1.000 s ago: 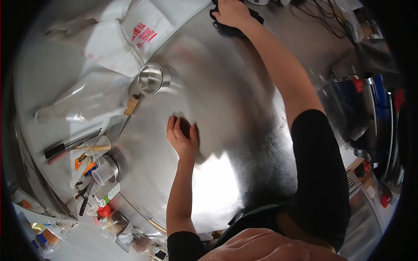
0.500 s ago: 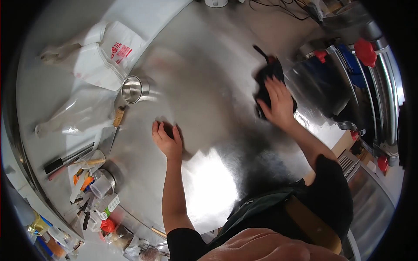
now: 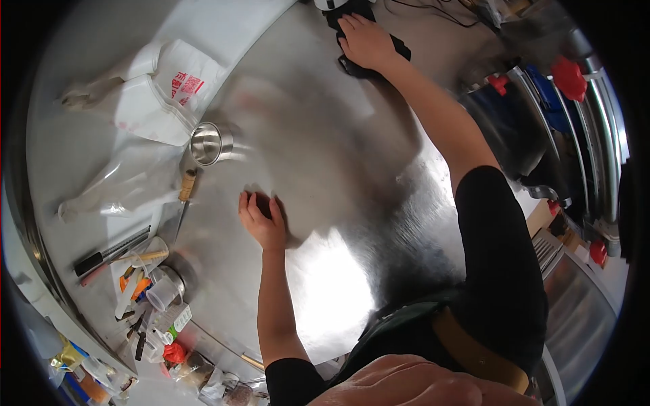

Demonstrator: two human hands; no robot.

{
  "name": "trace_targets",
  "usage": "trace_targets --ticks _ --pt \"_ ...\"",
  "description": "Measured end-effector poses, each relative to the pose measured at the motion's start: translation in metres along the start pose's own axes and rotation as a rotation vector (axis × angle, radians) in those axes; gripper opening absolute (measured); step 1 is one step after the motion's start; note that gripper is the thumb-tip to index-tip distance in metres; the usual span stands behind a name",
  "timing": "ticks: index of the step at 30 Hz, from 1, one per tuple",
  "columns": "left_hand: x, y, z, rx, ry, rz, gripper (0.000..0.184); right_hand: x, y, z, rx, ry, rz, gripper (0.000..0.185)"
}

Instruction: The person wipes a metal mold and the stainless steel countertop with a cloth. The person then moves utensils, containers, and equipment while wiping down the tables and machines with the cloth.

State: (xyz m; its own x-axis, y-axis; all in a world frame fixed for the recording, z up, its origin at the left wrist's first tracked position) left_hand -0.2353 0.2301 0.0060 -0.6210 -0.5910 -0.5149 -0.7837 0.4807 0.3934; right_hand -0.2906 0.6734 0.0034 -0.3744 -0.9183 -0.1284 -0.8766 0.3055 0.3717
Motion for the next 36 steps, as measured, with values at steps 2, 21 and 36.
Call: trace_targets --ticks 2,21,36 --pt "0.0 -0.002 -0.001 -0.005 0.006 -0.009 0.042 -0.008 0.003 0.007 -0.029 -0.055 -0.012 0.046" --pt "-0.006 0.004 -0.003 -0.037 0.003 -0.015 0.045 -0.044 -0.155 -0.074 -0.007 0.032 0.045 0.047" --pt "-0.006 0.005 -0.001 0.004 0.035 -0.031 0.041 -0.228 0.046 0.085 0.24 -0.35 0.408 0.05"
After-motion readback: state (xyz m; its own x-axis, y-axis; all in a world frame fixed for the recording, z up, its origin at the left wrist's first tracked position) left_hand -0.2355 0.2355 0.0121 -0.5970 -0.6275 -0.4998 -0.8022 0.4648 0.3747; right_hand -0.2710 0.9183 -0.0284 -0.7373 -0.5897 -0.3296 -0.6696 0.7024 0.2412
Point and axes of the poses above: each hand's wrist, its own y-axis towards the middle knuckle, its own z-axis out of the palm, x = y × z, the point moved 7 cm from there along y, towards the middle knuckle, and after that the axes turned 15 degrees about -y, right-handed, at the moved point
